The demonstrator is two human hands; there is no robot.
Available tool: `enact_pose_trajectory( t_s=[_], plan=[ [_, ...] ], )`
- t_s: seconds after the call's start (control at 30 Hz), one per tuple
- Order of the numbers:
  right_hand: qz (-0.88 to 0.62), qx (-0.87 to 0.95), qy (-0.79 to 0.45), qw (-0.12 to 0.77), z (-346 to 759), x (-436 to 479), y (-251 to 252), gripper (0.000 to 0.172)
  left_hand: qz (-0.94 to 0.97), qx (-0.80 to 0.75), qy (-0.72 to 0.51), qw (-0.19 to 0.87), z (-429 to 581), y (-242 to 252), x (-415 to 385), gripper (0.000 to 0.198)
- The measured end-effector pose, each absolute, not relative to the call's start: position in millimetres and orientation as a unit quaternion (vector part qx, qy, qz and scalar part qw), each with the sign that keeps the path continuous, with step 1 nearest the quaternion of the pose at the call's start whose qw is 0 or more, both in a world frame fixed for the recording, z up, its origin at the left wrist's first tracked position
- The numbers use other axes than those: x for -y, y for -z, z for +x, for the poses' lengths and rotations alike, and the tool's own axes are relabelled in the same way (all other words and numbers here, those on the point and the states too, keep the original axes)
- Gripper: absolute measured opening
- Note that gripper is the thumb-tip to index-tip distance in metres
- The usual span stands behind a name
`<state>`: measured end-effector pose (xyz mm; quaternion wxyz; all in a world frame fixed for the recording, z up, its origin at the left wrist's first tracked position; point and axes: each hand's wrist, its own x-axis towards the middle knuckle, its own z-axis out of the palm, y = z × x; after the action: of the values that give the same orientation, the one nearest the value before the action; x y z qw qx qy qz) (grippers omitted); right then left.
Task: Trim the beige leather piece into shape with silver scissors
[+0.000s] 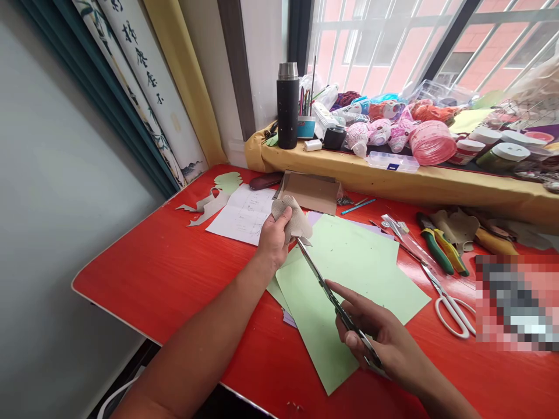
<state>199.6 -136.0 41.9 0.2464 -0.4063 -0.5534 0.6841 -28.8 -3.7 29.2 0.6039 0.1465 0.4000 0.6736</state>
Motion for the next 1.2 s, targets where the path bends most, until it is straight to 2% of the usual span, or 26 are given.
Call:
enact_pose_trajectory(
  t_s=[0.43, 0.73, 0.93, 1.2],
  plan=[
    [-0.378, 0.562, -0.694, 0.243, 205, 135, -29, 0.082, 0.115, -0.407, -0.676, 0.603, -32, -28, 2, 0.031],
    [-0.438, 0.538, -0.673, 0.256, 199, 138, -44, 0.09, 0.14, -0.397, -0.66, 0.622, -28, -30, 6, 0.038],
    [-0.439, 0.54, -0.669, 0.26, 196, 139, -47, 0.091, 0.134, -0.397, -0.655, 0.629, -20, -29, 7, 0.028],
    [-0.425, 0.544, -0.673, 0.265, 198, 138, -46, 0.095, 0.142, -0.384, -0.64, 0.65, -18, -29, 10, 0.025]
  ],
)
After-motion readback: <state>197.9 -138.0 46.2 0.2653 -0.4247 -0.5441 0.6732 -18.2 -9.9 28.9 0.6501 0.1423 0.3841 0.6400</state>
